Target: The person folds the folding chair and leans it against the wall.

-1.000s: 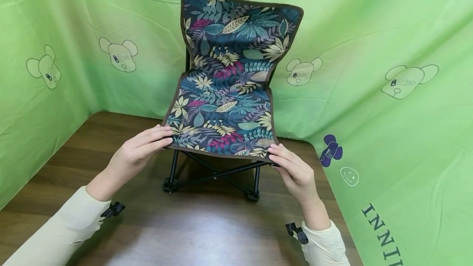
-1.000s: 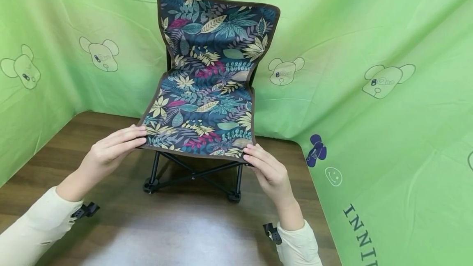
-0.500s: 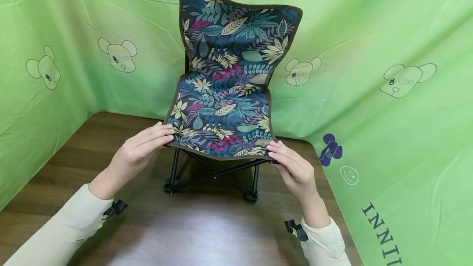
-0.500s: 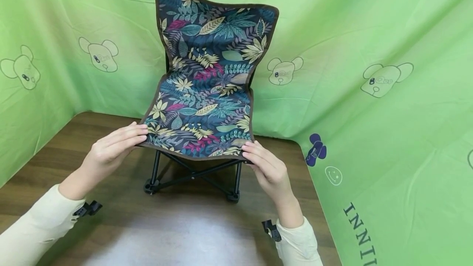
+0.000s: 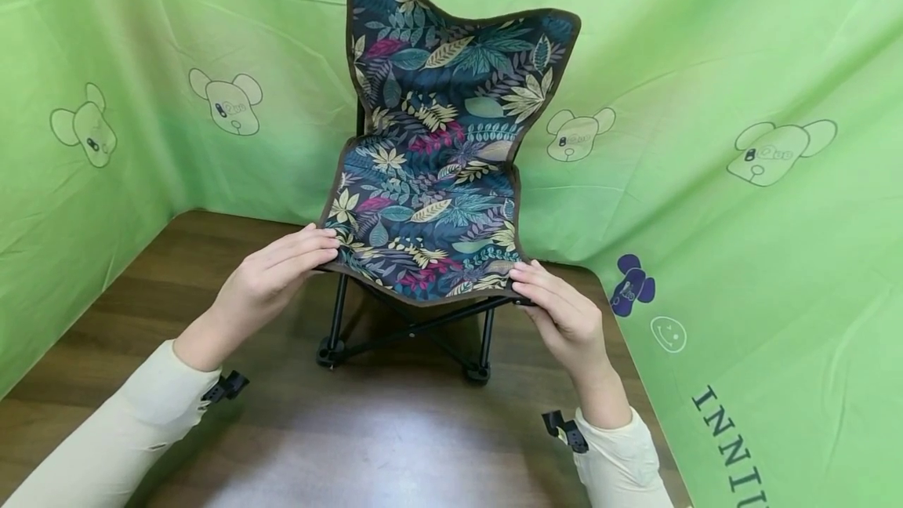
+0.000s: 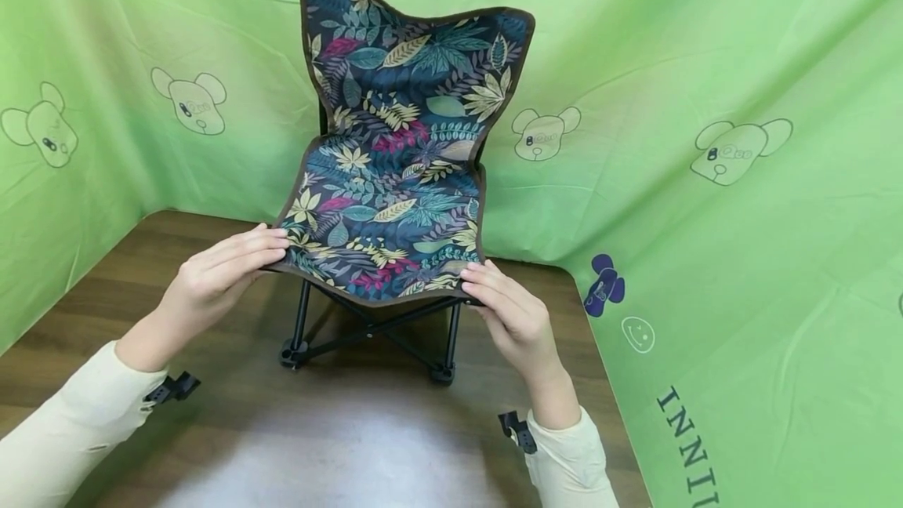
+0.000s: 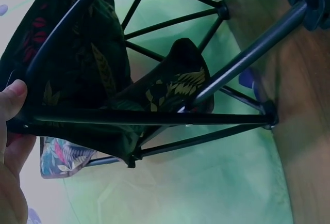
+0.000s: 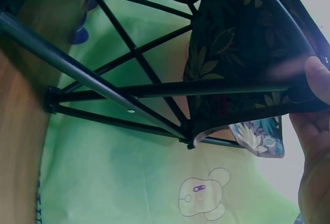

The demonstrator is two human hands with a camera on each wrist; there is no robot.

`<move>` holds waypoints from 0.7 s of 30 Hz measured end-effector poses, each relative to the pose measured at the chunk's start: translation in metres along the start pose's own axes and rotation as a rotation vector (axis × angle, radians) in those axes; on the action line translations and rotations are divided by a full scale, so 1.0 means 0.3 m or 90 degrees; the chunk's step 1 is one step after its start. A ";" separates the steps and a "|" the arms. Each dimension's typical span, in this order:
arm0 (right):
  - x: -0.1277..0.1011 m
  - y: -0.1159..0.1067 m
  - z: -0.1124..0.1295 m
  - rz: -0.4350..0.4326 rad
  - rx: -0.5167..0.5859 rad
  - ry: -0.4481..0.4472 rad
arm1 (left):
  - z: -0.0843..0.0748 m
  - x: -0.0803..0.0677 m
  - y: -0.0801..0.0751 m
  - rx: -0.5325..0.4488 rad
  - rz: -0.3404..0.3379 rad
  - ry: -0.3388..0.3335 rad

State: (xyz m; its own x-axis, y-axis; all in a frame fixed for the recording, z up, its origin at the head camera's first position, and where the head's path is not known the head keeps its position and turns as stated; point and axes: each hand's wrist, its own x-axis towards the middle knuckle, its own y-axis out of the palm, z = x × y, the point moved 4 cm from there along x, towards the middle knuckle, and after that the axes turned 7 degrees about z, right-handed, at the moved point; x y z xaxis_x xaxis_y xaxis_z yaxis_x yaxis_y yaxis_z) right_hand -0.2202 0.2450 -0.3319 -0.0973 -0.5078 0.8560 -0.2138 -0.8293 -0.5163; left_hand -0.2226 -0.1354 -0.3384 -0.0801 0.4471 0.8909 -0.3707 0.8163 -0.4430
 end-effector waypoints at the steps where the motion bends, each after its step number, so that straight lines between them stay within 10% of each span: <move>1: 0.008 -0.001 0.002 -0.001 0.000 0.000 | 0.000 0.007 -0.002 -0.001 -0.002 0.001; 21: 0.122 -0.023 -0.011 -0.022 0.062 0.022 | 0.006 0.140 -0.042 0.005 0.037 -0.012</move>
State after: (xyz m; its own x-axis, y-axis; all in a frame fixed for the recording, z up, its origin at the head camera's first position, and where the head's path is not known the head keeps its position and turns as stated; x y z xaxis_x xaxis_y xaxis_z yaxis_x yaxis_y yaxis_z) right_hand -0.2254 0.2330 -0.2970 -0.1258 -0.4717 0.8728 -0.1222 -0.8657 -0.4855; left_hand -0.2230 -0.1275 -0.2952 -0.1196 0.4871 0.8651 -0.3719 0.7859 -0.4939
